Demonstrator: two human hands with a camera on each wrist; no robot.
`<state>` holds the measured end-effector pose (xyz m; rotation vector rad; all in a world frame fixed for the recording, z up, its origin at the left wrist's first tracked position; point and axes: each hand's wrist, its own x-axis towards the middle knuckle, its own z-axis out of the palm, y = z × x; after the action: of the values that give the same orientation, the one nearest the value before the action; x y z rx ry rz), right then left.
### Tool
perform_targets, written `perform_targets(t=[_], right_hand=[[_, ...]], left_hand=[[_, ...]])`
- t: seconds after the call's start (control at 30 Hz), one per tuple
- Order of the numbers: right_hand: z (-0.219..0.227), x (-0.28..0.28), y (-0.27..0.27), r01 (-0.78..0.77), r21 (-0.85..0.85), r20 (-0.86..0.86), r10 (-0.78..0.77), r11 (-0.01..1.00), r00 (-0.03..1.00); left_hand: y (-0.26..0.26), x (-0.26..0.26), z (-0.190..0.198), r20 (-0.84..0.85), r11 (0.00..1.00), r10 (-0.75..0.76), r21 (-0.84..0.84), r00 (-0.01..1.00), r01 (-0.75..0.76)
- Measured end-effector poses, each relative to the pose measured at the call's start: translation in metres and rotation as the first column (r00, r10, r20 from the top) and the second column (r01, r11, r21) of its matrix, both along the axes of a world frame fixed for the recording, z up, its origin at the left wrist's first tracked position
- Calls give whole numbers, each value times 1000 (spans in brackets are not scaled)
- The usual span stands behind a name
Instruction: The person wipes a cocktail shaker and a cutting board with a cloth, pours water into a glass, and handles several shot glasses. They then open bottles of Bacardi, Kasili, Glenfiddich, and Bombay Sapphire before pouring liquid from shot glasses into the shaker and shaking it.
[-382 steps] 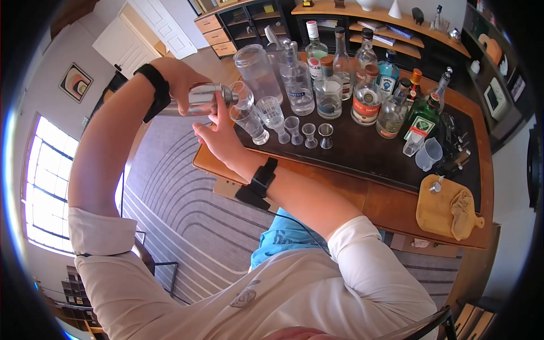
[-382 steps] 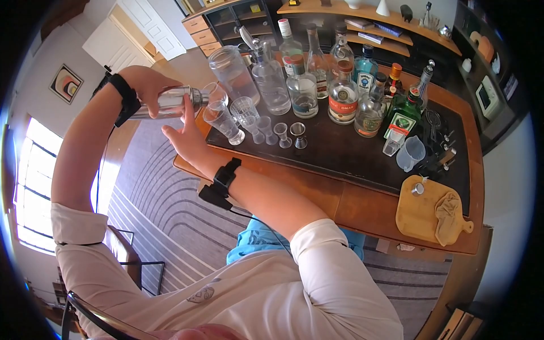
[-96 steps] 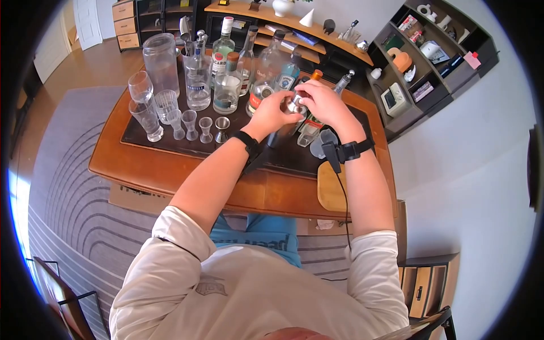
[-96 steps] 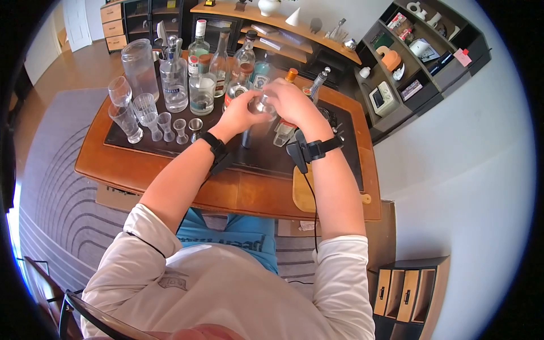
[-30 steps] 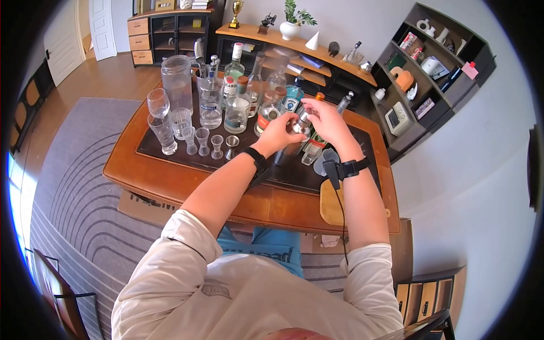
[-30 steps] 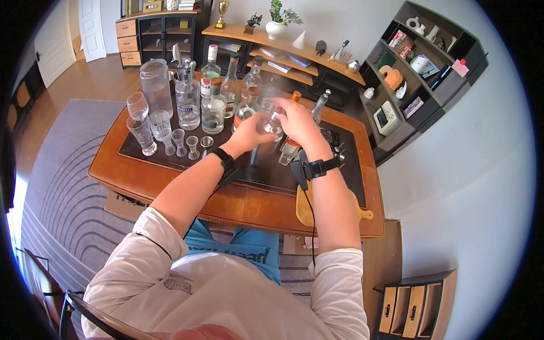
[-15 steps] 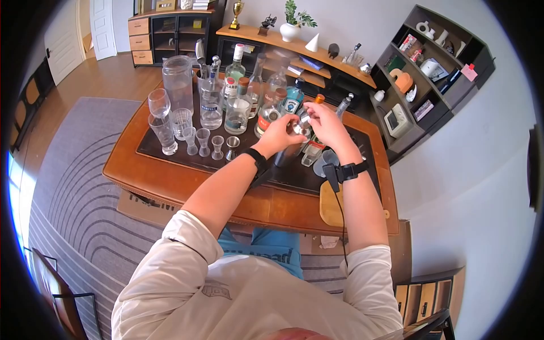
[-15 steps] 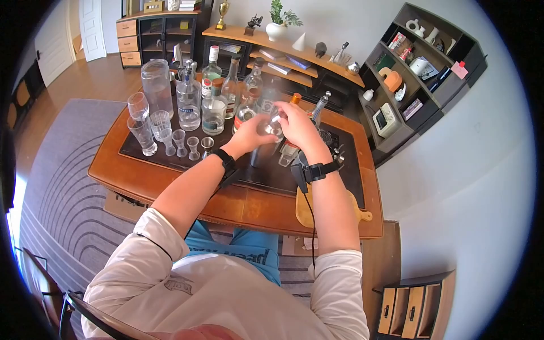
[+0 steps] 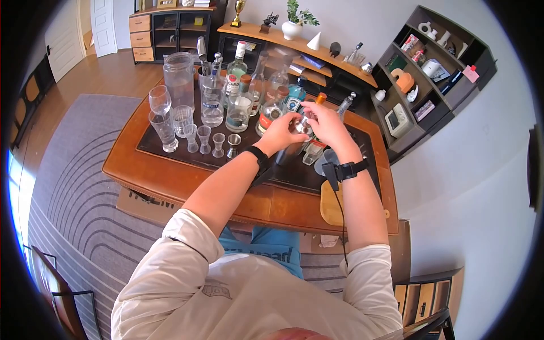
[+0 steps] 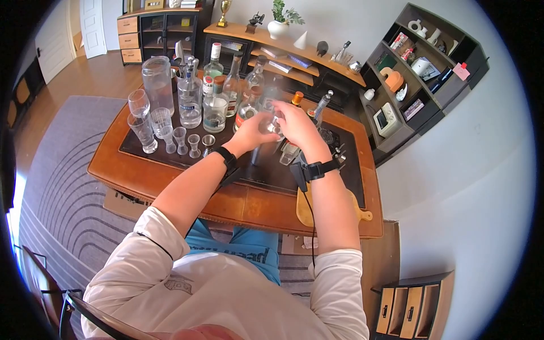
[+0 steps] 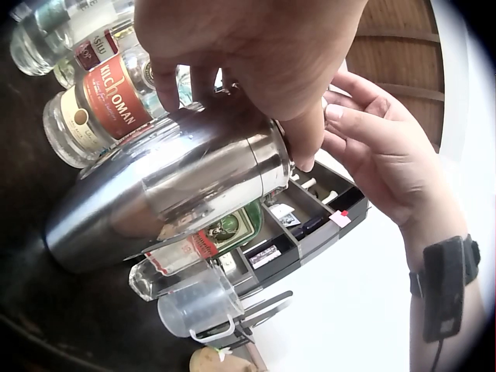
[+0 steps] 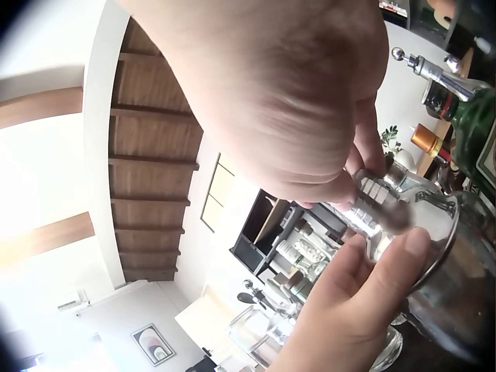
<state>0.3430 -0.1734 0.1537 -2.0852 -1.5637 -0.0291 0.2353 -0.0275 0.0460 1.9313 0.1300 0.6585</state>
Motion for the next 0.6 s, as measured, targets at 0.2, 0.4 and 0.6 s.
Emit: perform_targets(t=[0.2,0.4,0.6], right_hand=[[10,-18,-6,17,40,78,-20,999,997],[1,-20,-32,45,406,-75,-16,913,997],[-55,-44,-73,135,517,-206,-30,845,978]], left_hand=[[-1,8,-11,145,1000,28,-10,989,-27],[4,8,-17,169,997,55,37,984,-62],[2,-6,-12,182,986,87,124,979,-111]])
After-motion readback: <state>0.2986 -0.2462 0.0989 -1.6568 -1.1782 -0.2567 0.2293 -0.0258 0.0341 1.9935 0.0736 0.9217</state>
